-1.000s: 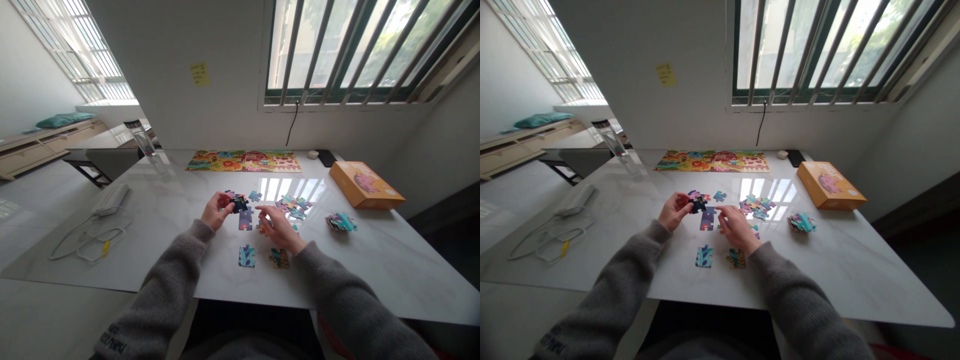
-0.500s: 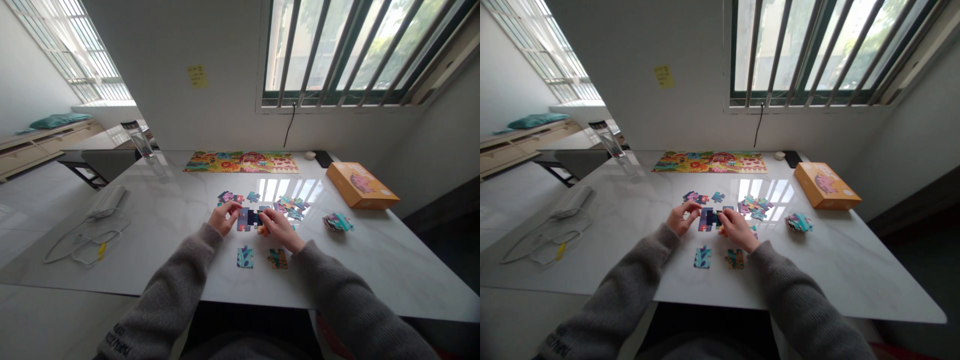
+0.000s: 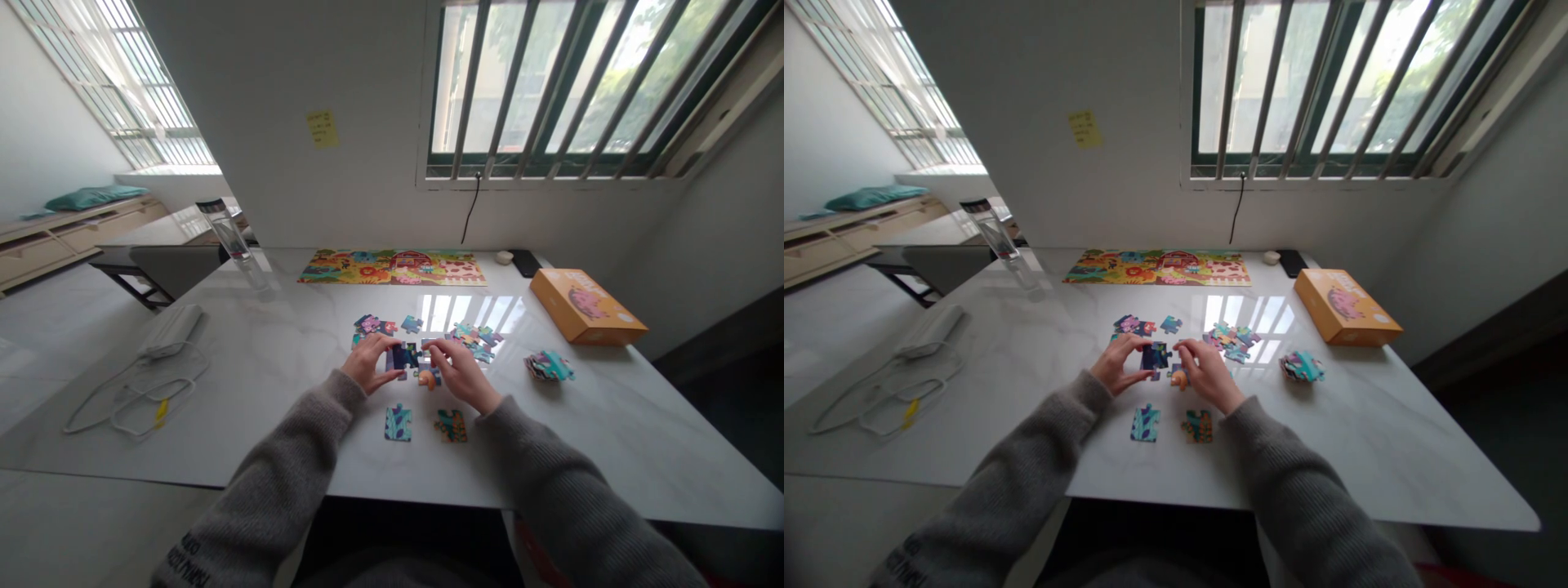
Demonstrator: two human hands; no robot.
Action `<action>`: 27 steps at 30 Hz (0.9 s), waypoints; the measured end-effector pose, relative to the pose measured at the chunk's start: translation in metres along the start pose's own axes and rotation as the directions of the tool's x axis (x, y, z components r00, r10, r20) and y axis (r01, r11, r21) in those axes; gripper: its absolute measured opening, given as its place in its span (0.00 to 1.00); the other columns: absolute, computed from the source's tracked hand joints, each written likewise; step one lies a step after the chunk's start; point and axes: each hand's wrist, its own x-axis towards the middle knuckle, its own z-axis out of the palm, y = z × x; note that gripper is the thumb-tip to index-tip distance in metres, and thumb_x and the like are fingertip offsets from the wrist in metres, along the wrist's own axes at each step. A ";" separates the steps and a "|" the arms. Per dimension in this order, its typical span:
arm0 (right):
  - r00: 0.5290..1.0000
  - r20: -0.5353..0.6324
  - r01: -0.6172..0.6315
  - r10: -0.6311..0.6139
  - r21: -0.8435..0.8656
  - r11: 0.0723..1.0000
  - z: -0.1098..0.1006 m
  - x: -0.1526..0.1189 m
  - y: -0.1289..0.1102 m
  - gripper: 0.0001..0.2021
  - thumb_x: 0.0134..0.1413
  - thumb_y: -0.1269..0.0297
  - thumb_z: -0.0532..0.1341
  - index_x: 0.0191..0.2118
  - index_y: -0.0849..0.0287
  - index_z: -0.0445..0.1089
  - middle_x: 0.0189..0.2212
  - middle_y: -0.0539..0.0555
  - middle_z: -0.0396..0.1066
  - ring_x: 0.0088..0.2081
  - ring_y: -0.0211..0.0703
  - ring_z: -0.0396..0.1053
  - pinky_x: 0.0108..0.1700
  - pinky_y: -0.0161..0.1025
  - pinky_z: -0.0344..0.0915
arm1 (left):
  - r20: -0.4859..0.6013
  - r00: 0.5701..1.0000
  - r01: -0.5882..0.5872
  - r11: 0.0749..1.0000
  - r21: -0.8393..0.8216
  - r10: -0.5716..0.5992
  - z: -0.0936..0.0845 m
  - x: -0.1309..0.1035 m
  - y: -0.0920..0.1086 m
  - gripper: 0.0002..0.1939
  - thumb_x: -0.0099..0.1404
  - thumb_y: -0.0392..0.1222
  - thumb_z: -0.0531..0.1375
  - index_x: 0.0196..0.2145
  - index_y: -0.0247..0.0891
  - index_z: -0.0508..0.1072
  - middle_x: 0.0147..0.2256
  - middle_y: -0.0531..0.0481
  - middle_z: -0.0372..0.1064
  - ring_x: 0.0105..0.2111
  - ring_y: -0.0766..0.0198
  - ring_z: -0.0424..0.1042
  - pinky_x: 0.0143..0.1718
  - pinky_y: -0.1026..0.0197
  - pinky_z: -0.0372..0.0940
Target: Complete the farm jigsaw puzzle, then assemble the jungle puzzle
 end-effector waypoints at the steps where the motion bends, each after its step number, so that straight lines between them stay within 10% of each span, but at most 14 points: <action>1: 0.997 -0.037 0.060 -0.064 -0.100 0.993 -0.007 0.001 0.005 0.14 0.67 0.59 0.51 0.42 0.58 0.72 0.32 0.54 0.73 0.36 0.47 0.70 0.44 0.44 0.63 | -0.006 1.000 0.021 1.000 0.010 -0.021 -0.002 0.000 -0.002 0.24 0.62 0.51 0.66 0.53 0.38 0.70 0.44 0.42 0.71 0.44 0.51 0.71 0.49 0.49 0.65; 7: 0.983 0.052 0.183 -0.176 -0.362 0.914 -0.032 0.001 0.040 0.12 0.65 0.66 0.53 0.42 0.57 0.74 0.34 0.57 0.72 0.39 0.49 0.67 0.50 0.49 0.61 | 0.014 0.995 0.099 0.993 0.069 -0.100 -0.004 -0.003 -0.012 0.23 0.61 0.50 0.66 0.52 0.38 0.71 0.43 0.41 0.72 0.44 0.50 0.71 0.47 0.50 0.64; 18: 0.976 0.139 0.183 -0.166 -0.122 0.975 -0.004 -0.014 0.016 0.28 0.65 0.64 0.56 0.68 0.57 0.52 0.48 0.59 0.73 0.51 0.50 0.67 0.57 0.52 0.62 | 0.097 0.992 0.082 0.996 0.047 -0.086 0.005 -0.002 0.000 0.25 0.60 0.55 0.67 0.49 0.38 0.72 0.45 0.40 0.71 0.47 0.47 0.69 0.51 0.46 0.63; 27: 0.933 0.312 0.281 -0.178 -0.324 0.903 -0.002 -0.017 0.019 0.20 0.60 0.63 0.61 0.58 0.52 0.68 0.53 0.57 0.72 0.53 0.54 0.63 0.57 0.55 0.60 | 0.061 0.964 0.244 0.950 0.194 -0.260 -0.026 -0.021 -0.032 0.23 0.58 0.51 0.65 0.50 0.40 0.71 0.48 0.43 0.70 0.48 0.48 0.66 0.52 0.48 0.59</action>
